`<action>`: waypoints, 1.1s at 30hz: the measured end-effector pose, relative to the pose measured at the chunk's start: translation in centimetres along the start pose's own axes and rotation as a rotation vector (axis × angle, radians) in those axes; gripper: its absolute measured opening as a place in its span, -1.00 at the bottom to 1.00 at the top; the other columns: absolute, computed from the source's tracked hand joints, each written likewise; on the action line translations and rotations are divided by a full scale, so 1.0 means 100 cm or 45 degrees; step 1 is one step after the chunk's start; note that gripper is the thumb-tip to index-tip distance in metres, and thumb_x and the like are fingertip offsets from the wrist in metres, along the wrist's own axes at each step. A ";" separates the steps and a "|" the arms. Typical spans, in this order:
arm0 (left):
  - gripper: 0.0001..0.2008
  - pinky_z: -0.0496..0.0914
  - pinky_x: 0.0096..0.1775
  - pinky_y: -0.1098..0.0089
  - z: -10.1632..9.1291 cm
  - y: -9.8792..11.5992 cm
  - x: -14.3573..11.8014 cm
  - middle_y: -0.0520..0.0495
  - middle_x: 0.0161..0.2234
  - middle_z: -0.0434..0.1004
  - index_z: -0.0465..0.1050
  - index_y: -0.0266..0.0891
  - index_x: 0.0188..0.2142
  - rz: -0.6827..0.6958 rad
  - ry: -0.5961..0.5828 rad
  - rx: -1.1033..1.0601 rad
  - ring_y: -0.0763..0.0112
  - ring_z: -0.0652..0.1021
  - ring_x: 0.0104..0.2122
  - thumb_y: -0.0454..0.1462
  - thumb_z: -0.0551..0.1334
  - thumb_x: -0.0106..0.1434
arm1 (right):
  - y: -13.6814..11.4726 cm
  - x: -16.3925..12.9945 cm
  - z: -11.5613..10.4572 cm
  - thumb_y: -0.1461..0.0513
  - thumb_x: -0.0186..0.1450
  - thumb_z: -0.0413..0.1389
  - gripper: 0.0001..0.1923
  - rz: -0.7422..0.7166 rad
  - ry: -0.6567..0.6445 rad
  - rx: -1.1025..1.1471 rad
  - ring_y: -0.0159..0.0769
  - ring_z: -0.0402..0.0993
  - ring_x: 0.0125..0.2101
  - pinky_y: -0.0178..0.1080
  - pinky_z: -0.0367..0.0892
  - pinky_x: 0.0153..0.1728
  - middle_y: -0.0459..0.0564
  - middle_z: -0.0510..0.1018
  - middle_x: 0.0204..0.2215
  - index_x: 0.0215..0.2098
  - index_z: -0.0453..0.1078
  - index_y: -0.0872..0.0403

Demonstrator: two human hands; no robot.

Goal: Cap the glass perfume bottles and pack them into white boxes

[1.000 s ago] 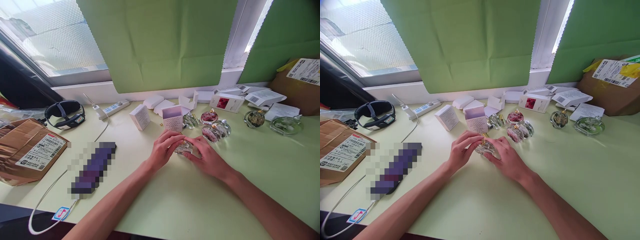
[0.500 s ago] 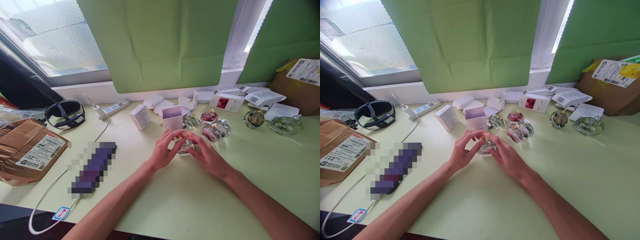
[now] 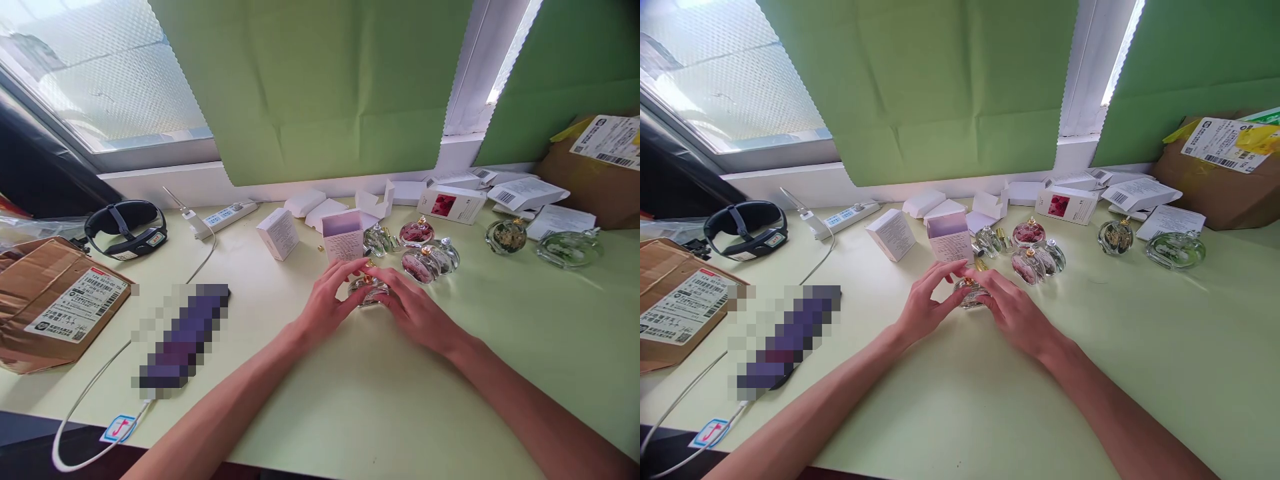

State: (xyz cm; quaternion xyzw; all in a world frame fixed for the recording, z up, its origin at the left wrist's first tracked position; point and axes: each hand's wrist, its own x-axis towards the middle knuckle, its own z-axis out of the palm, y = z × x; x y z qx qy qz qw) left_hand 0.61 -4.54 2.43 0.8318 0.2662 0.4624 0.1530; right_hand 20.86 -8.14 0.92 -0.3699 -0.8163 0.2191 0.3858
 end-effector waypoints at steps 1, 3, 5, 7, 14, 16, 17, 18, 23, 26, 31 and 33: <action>-0.58 0.48 -0.16 0.33 0.000 0.000 -0.001 -0.10 -0.13 0.59 0.36 -0.11 0.15 -0.002 -0.005 -0.002 0.37 0.53 -0.14 -0.32 0.30 0.32 | 0.001 0.000 0.000 0.32 0.47 -0.06 -0.42 -0.004 0.004 -0.003 -0.19 0.35 0.20 -0.04 0.36 0.16 -0.01 0.34 0.26 0.38 0.01 -0.22; -0.57 0.49 -0.15 0.33 0.001 -0.001 -0.002 -0.09 -0.13 0.59 0.35 -0.10 0.17 -0.008 -0.011 -0.007 0.37 0.54 -0.14 -0.32 0.29 0.32 | 0.001 -0.001 0.000 0.33 0.46 -0.06 -0.41 -0.007 0.010 -0.009 -0.19 0.36 0.19 -0.04 0.37 0.15 -0.01 0.34 0.27 0.39 0.00 -0.23; -0.57 0.50 -0.14 0.32 0.002 -0.001 -0.002 -0.09 -0.15 0.60 0.35 -0.09 0.17 -0.021 -0.006 -0.005 0.38 0.56 -0.16 -0.31 0.28 0.33 | 0.000 -0.001 -0.001 0.34 0.46 -0.06 -0.39 -0.008 0.003 -0.008 -0.20 0.36 0.19 -0.05 0.37 0.15 -0.01 0.33 0.27 0.39 -0.01 -0.23; -0.58 0.50 -0.14 0.32 0.002 0.000 -0.002 -0.08 -0.17 0.60 0.36 -0.09 0.16 -0.037 -0.001 0.000 0.39 0.57 -0.17 -0.31 0.28 0.33 | -0.001 -0.001 -0.002 0.35 0.46 -0.06 -0.39 -0.010 -0.007 -0.005 -0.20 0.34 0.21 -0.05 0.36 0.16 -0.01 0.32 0.28 0.39 -0.02 -0.22; -0.62 0.53 -0.12 0.31 0.000 0.003 -0.001 -0.10 -0.11 0.57 0.36 -0.09 0.14 -0.059 -0.021 0.014 0.37 0.58 -0.14 -0.27 0.26 0.35 | 0.000 0.000 -0.002 0.33 0.46 -0.06 -0.41 -0.003 -0.014 0.020 -0.20 0.35 0.20 -0.04 0.37 0.16 -0.01 0.33 0.27 0.39 0.01 -0.22; -0.56 0.53 -0.10 0.30 0.001 0.001 -0.002 -0.13 -0.05 0.55 0.32 -0.08 0.18 -0.075 -0.051 0.038 0.35 0.57 -0.11 -0.24 0.29 0.32 | 0.000 0.000 -0.002 0.33 0.46 -0.06 -0.41 -0.002 -0.013 0.036 -0.21 0.35 0.20 -0.04 0.37 0.16 -0.01 0.33 0.27 0.39 0.01 -0.23; -0.51 0.52 -0.09 0.29 0.001 -0.001 -0.003 -0.14 -0.02 0.53 0.30 -0.08 0.20 -0.088 -0.074 0.053 0.33 0.57 -0.09 -0.22 0.31 0.30 | 0.000 0.000 -0.002 0.32 0.47 -0.06 -0.41 0.001 -0.013 0.042 -0.21 0.34 0.21 -0.04 0.37 0.16 -0.02 0.33 0.27 0.39 0.01 -0.23; -0.48 0.52 -0.08 0.28 0.002 -0.003 -0.004 -0.15 0.00 0.53 0.28 -0.08 0.21 -0.107 -0.100 0.066 0.32 0.57 -0.08 -0.21 0.33 0.29 | 0.000 0.000 -0.001 0.32 0.47 -0.06 -0.41 0.005 -0.011 0.044 -0.21 0.34 0.21 -0.03 0.37 0.17 -0.02 0.33 0.28 0.39 0.01 -0.24; -0.52 0.49 -0.01 0.23 0.005 -0.011 -0.007 -0.15 0.01 0.53 0.30 -0.09 0.19 -0.199 -0.228 0.064 0.28 0.56 -0.04 -0.16 0.29 0.32 | 0.003 -0.001 -0.002 0.36 0.44 -0.06 -0.37 0.010 0.028 -0.010 -0.18 0.34 0.22 0.01 0.36 0.18 -0.04 0.33 0.28 0.39 0.01 -0.25; -0.53 0.46 0.03 0.19 0.003 -0.013 -0.008 -0.16 0.05 0.49 0.26 -0.07 0.22 -0.227 -0.306 0.059 0.25 0.53 0.01 -0.16 0.26 0.35 | 0.009 0.000 -0.004 0.38 0.41 -0.04 -0.34 0.013 0.092 -0.078 -0.15 0.35 0.21 0.03 0.37 0.16 -0.05 0.37 0.26 0.38 0.03 -0.25; -0.44 0.42 0.09 0.16 0.001 -0.016 -0.008 -0.16 0.07 0.44 0.15 -0.03 0.28 -0.295 -0.366 0.092 0.22 0.49 0.06 -0.16 0.26 0.35 | 0.021 0.000 -0.006 0.40 0.38 -0.02 -0.34 0.031 0.208 -0.179 -0.14 0.42 0.12 0.02 0.40 0.11 -0.05 0.47 0.14 0.35 0.09 -0.27; -0.43 0.40 0.12 0.13 0.001 -0.018 -0.009 -0.17 0.14 0.39 0.14 -0.03 0.29 -0.316 -0.370 0.105 0.18 0.46 0.12 -0.12 0.25 0.35 | 0.024 0.000 -0.006 0.40 0.38 -0.02 -0.34 0.029 0.231 -0.193 -0.15 0.45 0.08 0.01 0.42 0.08 -0.05 0.48 0.12 0.34 0.11 -0.27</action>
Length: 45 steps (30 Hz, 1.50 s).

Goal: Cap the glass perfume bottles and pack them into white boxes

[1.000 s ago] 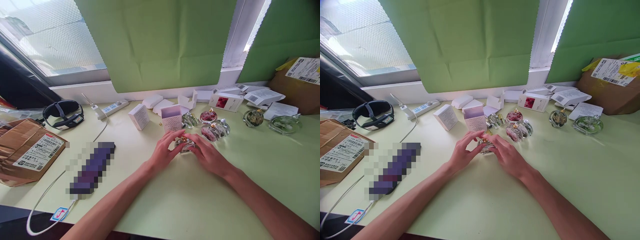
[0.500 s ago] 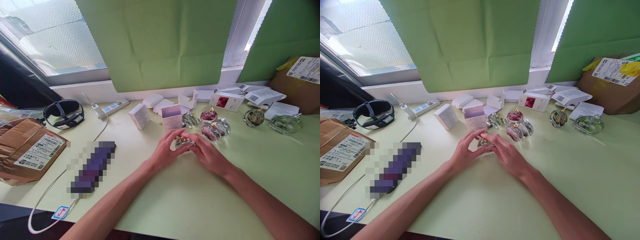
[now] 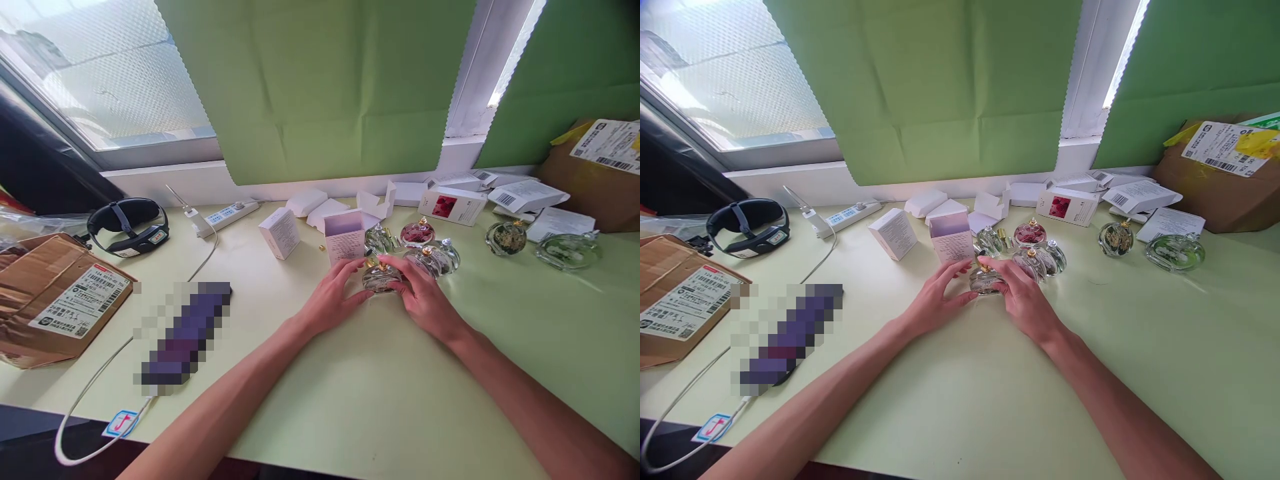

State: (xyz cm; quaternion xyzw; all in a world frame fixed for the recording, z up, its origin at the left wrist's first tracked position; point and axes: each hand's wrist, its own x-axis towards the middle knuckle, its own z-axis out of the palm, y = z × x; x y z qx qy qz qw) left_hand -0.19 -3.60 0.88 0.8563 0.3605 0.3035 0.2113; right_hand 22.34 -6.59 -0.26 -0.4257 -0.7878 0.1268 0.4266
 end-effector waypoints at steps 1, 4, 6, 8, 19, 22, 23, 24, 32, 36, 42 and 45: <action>-0.42 0.39 0.14 0.12 0.000 -0.001 0.000 -0.18 0.17 0.36 0.13 -0.04 0.29 -0.001 -0.008 0.006 0.16 0.43 0.16 -0.10 0.25 0.34 | 0.001 0.000 0.000 0.40 0.38 -0.03 -0.34 -0.004 0.006 -0.001 -0.15 0.45 0.07 0.00 0.42 0.07 -0.05 0.48 0.12 0.34 0.11 -0.27; -0.40 0.35 0.19 0.07 0.000 -0.002 0.001 -0.21 0.22 0.32 0.12 -0.08 0.29 0.016 -0.044 0.015 0.12 0.38 0.21 -0.06 0.24 0.34 | 0.003 0.000 0.001 0.41 0.37 -0.03 -0.34 -0.017 0.018 0.008 -0.16 0.44 0.09 0.00 0.41 0.09 -0.04 0.46 0.14 0.34 0.12 -0.26; -0.41 0.34 0.21 0.06 0.000 -0.002 0.001 -0.22 0.23 0.31 0.13 -0.09 0.29 0.016 -0.054 0.018 0.11 0.37 0.22 -0.06 0.23 0.35 | 0.003 0.000 0.002 0.41 0.37 -0.03 -0.35 -0.015 0.025 0.013 -0.16 0.43 0.10 0.01 0.40 0.10 -0.04 0.46 0.14 0.33 0.13 -0.25; -0.42 0.33 0.21 0.04 0.000 -0.002 0.001 -0.22 0.23 0.31 0.13 -0.10 0.29 0.014 -0.051 0.017 0.10 0.36 0.23 -0.07 0.22 0.36 | 0.003 0.000 0.003 0.40 0.37 -0.03 -0.36 -0.008 0.028 0.012 -0.14 0.43 0.11 0.03 0.40 0.10 -0.03 0.46 0.15 0.33 0.13 -0.25; -0.40 0.28 0.23 -0.01 0.000 -0.004 0.002 -0.25 0.27 0.28 0.14 -0.14 0.30 -0.030 -0.067 0.064 0.05 0.32 0.26 -0.04 0.22 0.35 | 0.003 0.000 0.005 0.35 0.39 -0.03 -0.43 0.027 0.073 0.026 -0.14 0.47 0.01 -0.03 0.44 0.00 -0.01 0.51 0.00 0.30 0.18 -0.23; -0.45 0.21 0.27 -0.02 -0.001 -0.002 0.002 -0.21 0.29 0.28 0.16 -0.14 0.30 -0.006 -0.102 0.135 0.08 0.29 0.29 -0.10 0.18 0.38 | 0.002 0.000 0.005 0.35 0.40 -0.02 -0.44 0.023 0.077 0.032 -0.14 0.47 0.01 -0.04 0.44 0.00 -0.01 0.52 -0.01 0.30 0.19 -0.22; -0.48 0.18 0.29 -0.01 -0.002 -0.002 0.002 -0.19 0.29 0.28 0.16 -0.14 0.30 0.011 -0.126 0.160 0.10 0.28 0.30 -0.13 0.16 0.39 | 0.001 0.001 0.005 0.36 0.39 -0.02 -0.43 0.015 0.077 0.033 -0.14 0.47 0.01 -0.05 0.43 0.00 -0.01 0.52 -0.01 0.30 0.19 -0.23; -0.50 0.16 0.30 0.00 -0.002 -0.001 0.002 -0.16 0.30 0.27 0.16 -0.14 0.30 0.027 -0.152 0.183 0.13 0.27 0.31 -0.18 0.14 0.40 | 0.001 0.001 0.005 0.37 0.39 -0.02 -0.43 0.004 0.077 0.034 -0.15 0.47 0.02 -0.05 0.43 0.01 -0.02 0.52 -0.01 0.29 0.20 -0.23; -0.45 0.24 0.25 0.04 -0.001 -0.005 0.001 -0.16 0.22 0.35 0.23 -0.15 0.25 0.064 -0.132 0.278 0.15 0.32 0.24 -0.43 0.08 0.26 | 0.001 0.001 0.005 0.38 0.39 -0.05 -0.40 -0.014 0.068 0.005 -0.14 0.47 0.04 0.01 0.42 0.05 -0.04 0.51 0.08 0.30 0.19 -0.25; -0.50 0.26 0.24 0.02 0.000 -0.008 0.001 -0.18 0.19 0.35 0.30 -0.17 0.19 0.070 -0.103 0.299 0.15 0.34 0.22 -0.45 0.06 0.27 | 0.000 0.000 0.005 0.39 0.39 -0.05 -0.40 -0.017 0.076 0.005 -0.14 0.46 0.06 0.02 0.40 0.07 -0.04 0.51 0.09 0.31 0.19 -0.25; -0.50 0.27 0.23 0.04 0.000 -0.007 0.001 -0.22 0.18 0.34 0.29 -0.20 0.19 0.067 -0.109 0.300 0.16 0.36 0.21 -0.45 0.06 0.27 | 0.000 0.001 0.006 0.37 0.40 -0.03 -0.44 -0.002 0.111 0.011 -0.15 0.48 0.01 -0.03 0.44 0.02 -0.03 0.53 0.03 0.29 0.22 -0.23; -0.52 0.26 0.23 0.05 0.000 -0.007 0.001 -0.21 0.19 0.34 0.30 -0.21 0.19 0.055 -0.119 0.309 0.16 0.36 0.21 -0.45 0.05 0.29 | 0.000 0.001 0.006 0.37 0.40 -0.03 -0.43 -0.019 0.098 0.002 -0.16 0.47 0.03 -0.01 0.42 0.05 -0.04 0.52 0.06 0.29 0.21 -0.25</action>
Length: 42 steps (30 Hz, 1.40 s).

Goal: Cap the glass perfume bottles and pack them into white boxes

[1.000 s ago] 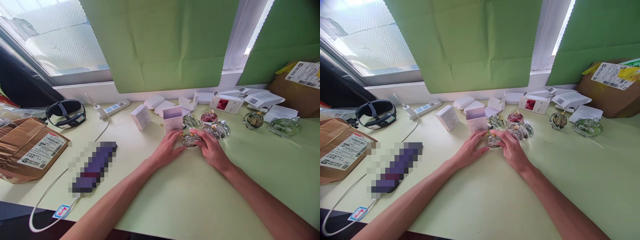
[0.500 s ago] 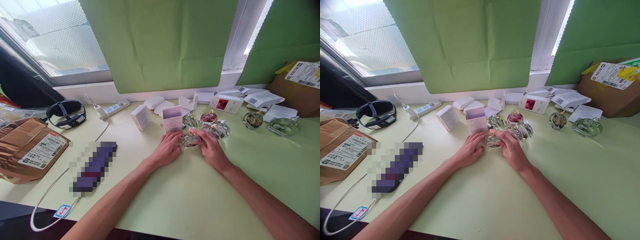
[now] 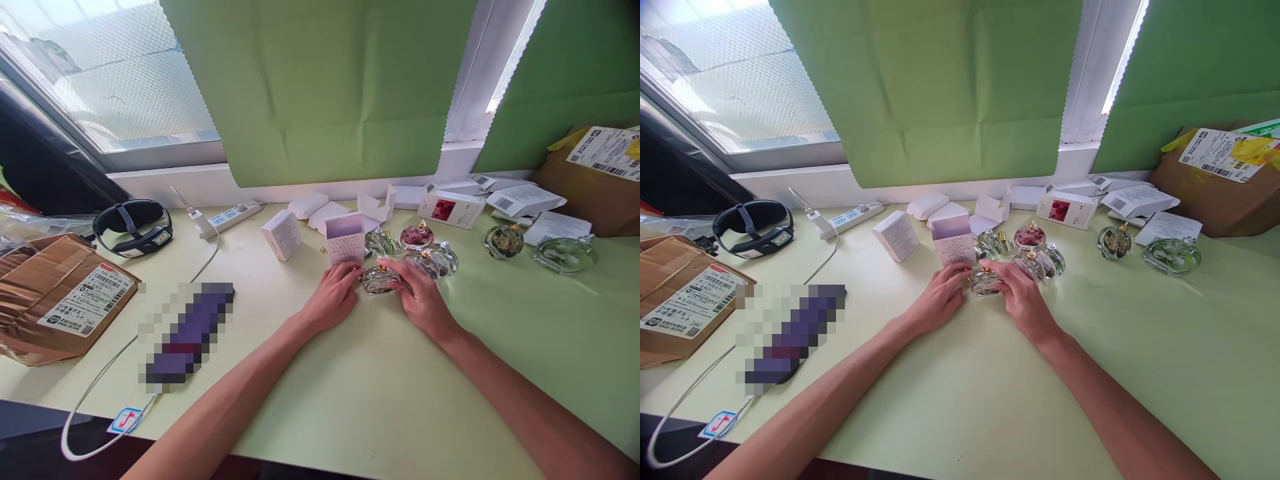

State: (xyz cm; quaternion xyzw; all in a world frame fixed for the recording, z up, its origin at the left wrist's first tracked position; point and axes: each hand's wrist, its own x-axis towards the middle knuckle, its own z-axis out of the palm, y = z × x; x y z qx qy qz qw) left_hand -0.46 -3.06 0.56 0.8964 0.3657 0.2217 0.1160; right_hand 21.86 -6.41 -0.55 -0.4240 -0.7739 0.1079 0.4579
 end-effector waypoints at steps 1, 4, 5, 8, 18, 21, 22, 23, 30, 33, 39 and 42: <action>-0.52 0.26 0.23 0.06 0.000 0.000 0.000 -0.20 0.21 0.34 0.30 -0.20 0.19 -0.002 -0.006 0.003 0.17 0.36 0.21 -0.45 0.05 0.29 | 0.000 0.000 0.000 0.37 0.41 -0.04 -0.43 -0.001 -0.005 -0.004 -0.16 0.47 0.04 0.00 0.41 0.06 -0.04 0.52 0.07 0.30 0.20 -0.25; -0.52 0.26 0.23 0.06 0.000 0.000 0.000 -0.15 0.23 0.35 0.28 -0.16 0.20 -0.006 -0.008 0.005 0.19 0.35 0.22 -0.44 0.03 0.32 | 0.000 -0.002 0.000 0.37 0.41 -0.05 -0.41 -0.005 -0.015 -0.021 -0.14 0.43 0.10 0.03 0.38 0.11 -0.04 0.50 0.10 0.33 0.16 -0.26; -0.53 0.26 0.23 0.06 0.001 -0.001 0.000 -0.14 0.22 0.35 0.28 -0.15 0.20 -0.008 -0.007 0.003 0.19 0.35 0.22 -0.43 0.03 0.33 | 0.001 -0.002 0.000 0.37 0.41 -0.05 -0.40 -0.008 -0.019 -0.023 -0.13 0.41 0.12 0.04 0.37 0.12 -0.03 0.49 0.12 0.34 0.14 -0.25; -0.60 0.30 0.19 0.06 0.001 -0.002 0.000 -0.16 0.18 0.39 0.31 -0.17 0.17 -0.025 -0.009 -0.012 0.18 0.36 0.19 -0.39 0.04 0.38 | 0.002 -0.004 0.001 0.34 0.42 -0.04 -0.39 0.027 -0.042 -0.003 -0.13 0.40 0.13 0.04 0.36 0.13 -0.02 0.47 0.14 0.37 0.09 -0.26; -0.82 0.50 -0.10 0.29 -0.002 -0.004 0.005 -0.07 -0.12 0.54 0.38 -0.15 -0.02 -0.208 0.468 -0.382 0.38 0.56 -0.18 -0.25 0.19 0.39 | -0.001 -0.006 0.004 0.05 0.37 0.15 -0.20 0.477 -0.145 0.377 -0.14 0.50 0.04 0.06 0.32 0.16 0.05 0.52 0.04 0.45 -0.14 -0.20; -0.82 0.52 -0.15 0.37 -0.007 0.005 0.005 -0.08 -0.10 0.53 0.41 -0.15 -0.03 -0.056 0.610 -0.502 0.42 0.56 -0.16 -0.28 0.22 0.37 | -0.005 -0.005 0.001 0.04 0.40 0.10 -0.29 0.445 -0.188 0.356 -0.12 0.47 0.07 0.06 0.30 0.16 0.04 0.53 0.06 0.42 -0.07 -0.20; -0.81 0.53 -0.14 0.37 -0.008 0.008 0.005 -0.10 -0.07 0.50 0.43 -0.15 -0.02 0.009 0.626 -0.505 0.41 0.56 -0.13 -0.30 0.22 0.37 | -0.006 -0.005 0.001 0.04 0.40 0.09 -0.30 0.428 -0.198 0.359 -0.12 0.46 0.08 0.05 0.31 0.16 0.04 0.53 0.07 0.42 -0.07 -0.21; -0.79 0.53 -0.12 0.37 -0.009 0.011 0.005 -0.11 -0.03 0.46 0.44 -0.14 -0.01 0.065 0.639 -0.497 0.41 0.55 -0.11 -0.31 0.22 0.37 | -0.007 -0.004 0.000 0.04 0.41 0.08 -0.30 0.412 -0.207 0.361 -0.12 0.46 0.09 0.04 0.31 0.15 0.03 0.53 0.08 0.42 -0.08 -0.22; -0.59 0.52 -0.12 0.36 -0.009 0.018 0.002 -0.09 -0.05 0.49 0.37 -0.10 0.14 0.116 0.700 -0.536 0.48 0.55 -0.22 -0.38 0.28 0.31 | -0.018 -0.004 0.001 0.07 0.43 0.05 -0.32 0.365 -0.292 0.324 -0.17 0.51 0.03 -0.04 0.38 0.06 -0.05 0.53 0.10 0.43 -0.14 -0.31; -0.63 0.51 -0.13 0.37 -0.011 0.018 0.003 -0.08 -0.08 0.55 0.44 -0.12 0.05 0.117 0.727 -0.536 0.46 0.56 -0.21 -0.40 0.32 0.27 | -0.021 -0.003 0.002 0.08 0.44 0.04 -0.31 0.342 -0.320 0.328 -0.20 0.54 0.00 -0.08 0.41 0.03 -0.05 0.53 0.11 0.43 -0.15 -0.32; -0.58 0.50 0.00 0.34 -0.016 0.020 0.003 -0.09 0.02 0.54 0.47 -0.06 0.09 0.242 0.686 -0.442 0.38 0.56 -0.01 -0.46 0.27 0.30 | -0.023 -0.003 0.001 0.10 0.46 0.00 -0.32 0.259 -0.340 0.256 -0.16 0.40 0.18 -0.06 0.36 0.11 -0.01 0.41 0.24 0.45 -0.18 -0.30; -0.56 0.53 -0.03 0.36 -0.016 0.020 0.003 -0.09 0.04 0.51 0.46 -0.03 0.11 0.265 0.690 -0.451 0.40 0.56 -0.03 -0.48 0.23 0.32 | -0.024 -0.003 0.000 0.12 0.47 -0.01 -0.32 0.228 -0.340 0.207 -0.15 0.31 0.25 -0.04 0.32 0.15 -0.03 0.40 0.26 0.45 -0.21 -0.29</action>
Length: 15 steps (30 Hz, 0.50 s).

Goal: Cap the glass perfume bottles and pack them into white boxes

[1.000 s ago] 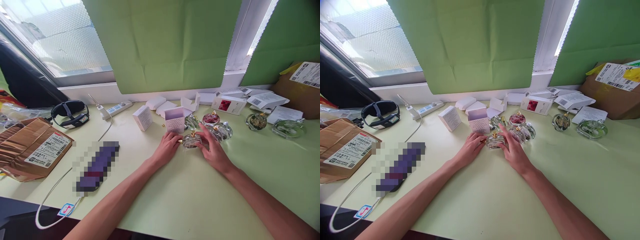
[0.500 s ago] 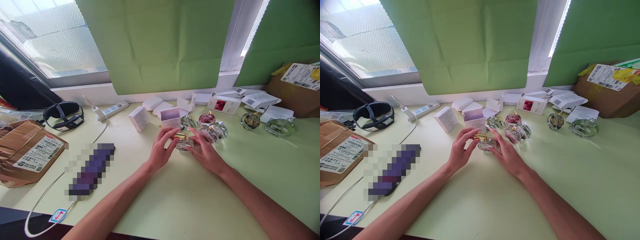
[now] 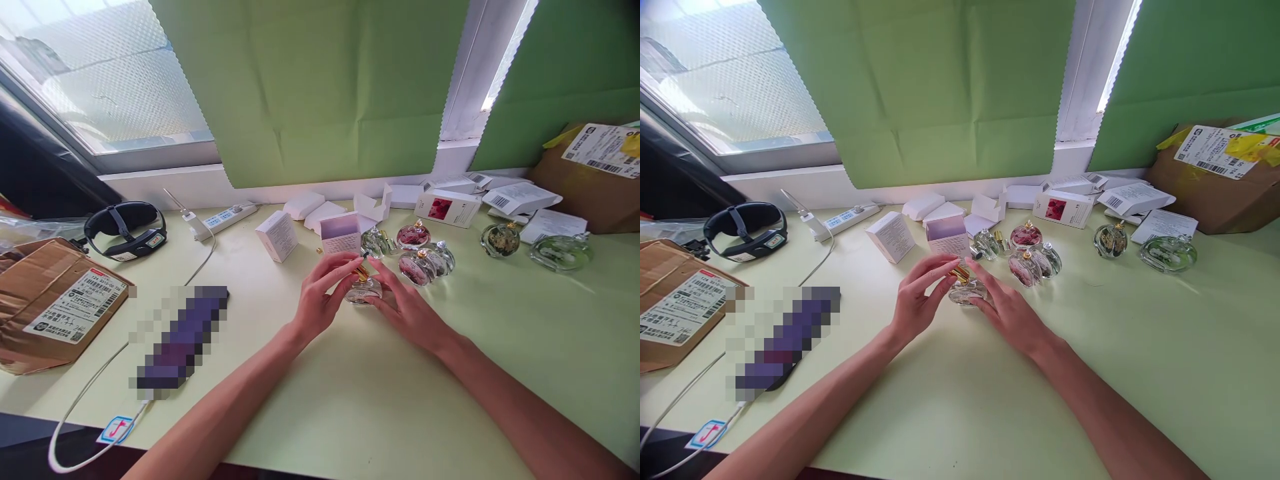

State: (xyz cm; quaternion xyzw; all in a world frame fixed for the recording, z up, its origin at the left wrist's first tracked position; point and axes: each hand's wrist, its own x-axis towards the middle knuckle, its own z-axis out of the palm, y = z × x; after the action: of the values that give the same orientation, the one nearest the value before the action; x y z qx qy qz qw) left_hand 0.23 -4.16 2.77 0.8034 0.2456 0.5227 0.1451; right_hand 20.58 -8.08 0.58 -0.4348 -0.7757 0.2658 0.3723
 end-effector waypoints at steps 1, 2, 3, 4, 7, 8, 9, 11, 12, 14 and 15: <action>-0.56 0.53 -0.06 0.37 0.000 0.000 0.000 -0.09 0.03 0.51 0.47 -0.03 0.11 -0.006 0.021 0.003 0.41 0.57 -0.05 -0.47 0.23 0.32 | -0.001 0.000 0.000 0.12 0.47 -0.01 -0.31 0.002 -0.003 -0.010 -0.16 0.34 0.23 -0.05 0.33 0.14 -0.03 0.41 0.25 0.46 -0.22 -0.30; -0.57 0.54 -0.08 0.38 0.000 0.001 0.001 -0.09 0.02 0.51 0.48 -0.04 0.10 -0.017 0.049 0.010 0.42 0.57 -0.08 -0.47 0.24 0.31 | -0.001 0.000 0.000 0.12 0.47 -0.01 -0.30 0.005 -0.004 -0.016 -0.16 0.38 0.20 -0.06 0.35 0.13 -0.04 0.41 0.25 0.46 -0.23 -0.30; -0.59 0.54 -0.09 0.39 0.000 0.001 0.001 -0.09 0.01 0.51 0.48 -0.05 0.09 -0.033 0.075 0.020 0.43 0.58 -0.10 -0.46 0.25 0.31 | -0.002 -0.001 0.000 0.12 0.47 -0.01 -0.30 0.007 -0.003 -0.019 -0.17 0.42 0.17 -0.06 0.36 0.12 -0.04 0.42 0.25 0.46 -0.24 -0.31; -0.60 0.54 -0.09 0.38 0.000 0.002 0.001 -0.09 -0.01 0.53 0.48 -0.07 0.08 -0.047 0.092 0.032 0.43 0.58 -0.11 -0.45 0.27 0.30 | -0.002 -0.001 -0.001 0.12 0.47 -0.01 -0.29 0.005 -0.003 -0.016 -0.18 0.44 0.15 -0.07 0.37 0.11 -0.04 0.41 0.25 0.46 -0.25 -0.31; -0.62 0.52 -0.05 0.36 0.000 0.005 0.002 -0.09 -0.02 0.54 0.49 -0.09 0.06 -0.028 0.040 0.042 0.41 0.57 -0.08 -0.45 0.28 0.29 | -0.004 -0.001 -0.001 0.13 0.47 -0.02 -0.30 -0.017 0.002 0.002 -0.18 0.40 0.19 -0.08 0.36 0.13 -0.06 0.38 0.28 0.46 -0.25 -0.31; -0.62 0.51 -0.03 0.35 0.000 0.005 0.002 -0.09 -0.02 0.54 0.49 -0.09 0.06 -0.001 0.005 0.041 0.40 0.57 -0.05 -0.45 0.28 0.29 | -0.004 -0.001 -0.001 0.13 0.47 -0.02 -0.30 -0.023 0.004 0.006 -0.17 0.37 0.21 -0.07 0.35 0.14 -0.06 0.38 0.28 0.46 -0.25 -0.31; -0.61 0.50 -0.01 0.35 0.000 0.006 0.002 -0.09 -0.02 0.54 0.48 -0.09 0.06 0.026 -0.022 0.041 0.39 0.56 -0.03 -0.46 0.28 0.29 | -0.004 -0.001 0.000 0.13 0.47 -0.02 -0.30 -0.020 0.005 0.009 -0.17 0.36 0.21 -0.06 0.34 0.14 -0.05 0.39 0.27 0.46 -0.24 -0.30; -0.61 0.49 0.00 0.35 0.001 0.006 0.001 -0.09 -0.02 0.54 0.48 -0.09 0.07 0.040 -0.031 0.041 0.39 0.55 -0.02 -0.46 0.26 0.30 | -0.004 0.000 0.000 0.12 0.46 -0.01 -0.30 0.016 0.006 0.024 -0.15 0.41 0.17 -0.04 0.37 0.11 -0.03 0.44 0.22 0.46 -0.22 -0.30; -0.62 0.49 0.00 0.35 0.001 0.005 0.001 -0.09 -0.03 0.53 0.48 -0.09 0.06 0.019 -0.012 0.044 0.39 0.55 -0.02 -0.46 0.26 0.30 | -0.004 0.000 0.000 0.11 0.45 0.00 -0.30 0.049 0.000 0.039 -0.14 0.45 0.13 -0.03 0.39 0.08 -0.02 0.47 0.18 0.46 -0.21 -0.30; -0.67 0.50 -0.03 0.35 0.000 0.003 0.002 -0.09 -0.03 0.51 0.48 -0.09 0.04 -0.071 0.058 0.044 0.39 0.54 -0.03 -0.42 0.25 0.32 | -0.003 0.000 0.000 0.09 0.44 0.03 -0.27 0.125 -0.008 0.087 -0.15 0.51 0.05 -0.03 0.43 0.02 0.00 0.52 0.11 0.46 -0.23 -0.29; -0.70 0.51 -0.06 0.36 -0.001 0.001 0.002 -0.10 -0.03 0.49 0.49 -0.10 0.03 -0.131 0.102 0.039 0.38 0.54 -0.03 -0.39 0.23 0.34 | -0.003 0.000 -0.001 0.08 0.43 0.04 -0.25 0.155 -0.008 0.111 -0.15 0.53 0.02 -0.03 0.44 0.00 0.00 0.54 0.09 0.46 -0.23 -0.28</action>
State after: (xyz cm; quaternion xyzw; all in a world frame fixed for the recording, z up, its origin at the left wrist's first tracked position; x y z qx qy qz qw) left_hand 0.27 -4.11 3.01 0.7702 0.3002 0.5425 0.1496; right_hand 20.46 -8.22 0.86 -0.4636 -0.7367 0.3229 0.3716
